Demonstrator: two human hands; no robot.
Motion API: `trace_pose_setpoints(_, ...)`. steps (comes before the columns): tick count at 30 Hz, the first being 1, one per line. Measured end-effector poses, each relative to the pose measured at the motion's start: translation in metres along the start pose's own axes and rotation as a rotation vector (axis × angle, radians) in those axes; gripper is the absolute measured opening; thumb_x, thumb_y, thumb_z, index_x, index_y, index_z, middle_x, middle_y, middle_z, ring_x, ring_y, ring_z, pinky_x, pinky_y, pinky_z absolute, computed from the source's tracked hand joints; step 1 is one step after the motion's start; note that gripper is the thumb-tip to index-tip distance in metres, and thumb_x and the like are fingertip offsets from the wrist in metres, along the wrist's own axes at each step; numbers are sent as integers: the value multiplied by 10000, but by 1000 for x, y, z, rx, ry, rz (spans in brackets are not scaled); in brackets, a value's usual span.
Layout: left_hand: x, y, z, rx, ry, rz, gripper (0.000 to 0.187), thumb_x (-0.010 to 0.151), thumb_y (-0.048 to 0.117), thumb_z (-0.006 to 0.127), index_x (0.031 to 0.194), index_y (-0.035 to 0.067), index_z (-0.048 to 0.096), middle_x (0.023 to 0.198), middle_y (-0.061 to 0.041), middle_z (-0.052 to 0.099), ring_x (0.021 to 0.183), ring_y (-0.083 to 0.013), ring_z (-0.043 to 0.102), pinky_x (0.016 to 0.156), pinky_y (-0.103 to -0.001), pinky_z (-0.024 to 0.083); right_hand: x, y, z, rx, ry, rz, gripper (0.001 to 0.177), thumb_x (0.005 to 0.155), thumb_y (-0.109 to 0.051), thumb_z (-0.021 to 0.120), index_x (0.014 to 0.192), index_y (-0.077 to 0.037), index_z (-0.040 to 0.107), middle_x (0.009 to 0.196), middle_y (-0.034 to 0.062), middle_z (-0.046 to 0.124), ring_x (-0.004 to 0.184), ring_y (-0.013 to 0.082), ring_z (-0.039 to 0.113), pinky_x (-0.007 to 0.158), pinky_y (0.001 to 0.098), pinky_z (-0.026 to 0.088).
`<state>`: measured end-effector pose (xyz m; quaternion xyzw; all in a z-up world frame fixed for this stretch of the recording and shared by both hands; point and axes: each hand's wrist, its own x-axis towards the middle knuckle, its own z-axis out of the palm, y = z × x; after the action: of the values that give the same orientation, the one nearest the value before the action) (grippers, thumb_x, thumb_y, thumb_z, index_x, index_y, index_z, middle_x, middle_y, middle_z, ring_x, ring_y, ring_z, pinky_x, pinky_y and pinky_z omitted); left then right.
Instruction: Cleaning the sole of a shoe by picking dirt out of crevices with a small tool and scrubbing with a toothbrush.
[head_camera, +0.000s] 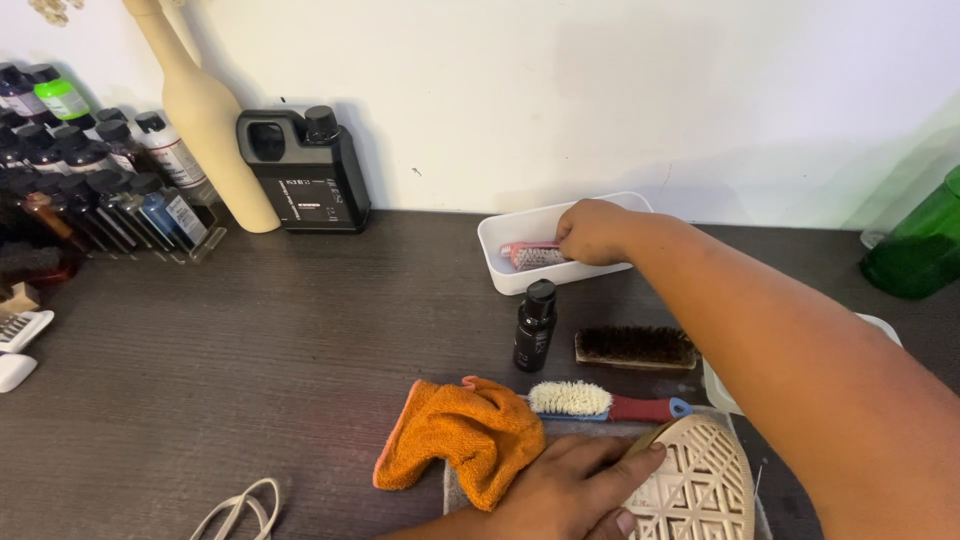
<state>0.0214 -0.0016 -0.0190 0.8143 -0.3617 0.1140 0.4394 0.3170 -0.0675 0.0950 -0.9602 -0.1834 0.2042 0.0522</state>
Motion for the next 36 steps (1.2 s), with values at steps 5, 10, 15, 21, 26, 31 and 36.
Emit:
trace_pose_setpoints(5, 1, 1, 1, 9, 50, 41, 525, 1163, 356, 367, 1603, 74, 418, 1432, -324, 571, 1225, -500, 589, 1055, -579, 461, 13, 9, 4, -90, 121, -76, 254, 929, -260, 707, 1158, -272, 818, 1251, -15, 739, 1144, 242, 657, 926, 381, 534)
trace_pose_setpoints(10, 1, -1, 3, -16, 35, 31, 531, 1157, 361, 372, 1613, 88, 392, 1496, -319, 538, 1276, -514, 559, 1090, -589, 434, 7, 16, 4, -157, 233, -120, 271, 932, -298, 658, 1181, -301, 767, 1261, -6, 728, 1170, 257, 642, 917, 408, 524)
trace_pose_setpoints(15, 2, 8, -7, -36, -3, -18, 557, 1121, 336, 410, 1629, 111, 374, 1566, -294, 506, 1358, -504, 523, 1148, -559, 390, -16, 20, -4, -117, 323, -145, 405, 985, -200, 437, 1266, -255, 724, 1259, 23, 732, 1150, 301, 649, 870, 454, 538)
trace_pose_setpoints(21, 6, 27, -23, -76, 51, 31, 520, 1127, 304, 399, 1572, 39, 432, 1460, -364, 562, 1282, -554, 581, 1099, -602, 442, -73, 40, -33, -222, 471, -230, 334, 1037, -219, 486, 1289, -245, 704, 1088, 60, 773, 917, 335, 713, 697, 496, 543)
trace_pose_setpoints(26, 6, 37, -30, -71, 34, 16, 528, 1091, 234, 439, 1565, 1, 431, 1481, -334, 547, 1280, -512, 564, 1121, -564, 425, -123, 123, -29, -484, 778, -357, 419, 1028, -319, 552, 1416, -280, 704, 1274, -11, 739, 954, 319, 743, 616, 531, 580)
trace_pose_setpoints(31, 6, 35, -28, -60, 23, 7, 519, 1099, 232, 425, 1568, 11, 429, 1501, -327, 542, 1317, -503, 559, 1150, -565, 416, -206, 178, -10, -728, 891, -311, 418, 1019, -346, 599, 1397, -310, 775, 1164, -50, 803, 868, 308, 784, 594, 478, 603)
trace_pose_setpoints(36, 5, 28, -23, -47, 24, 43, 524, 1100, 207, 435, 1589, 21, 400, 1517, -345, 538, 1321, -523, 567, 1124, -592, 429, -258, 223, 35, -938, 632, -24, 443, 1036, -476, 540, 1463, -572, 610, 1061, -213, 767, 833, 120, 779, 607, 345, 538)
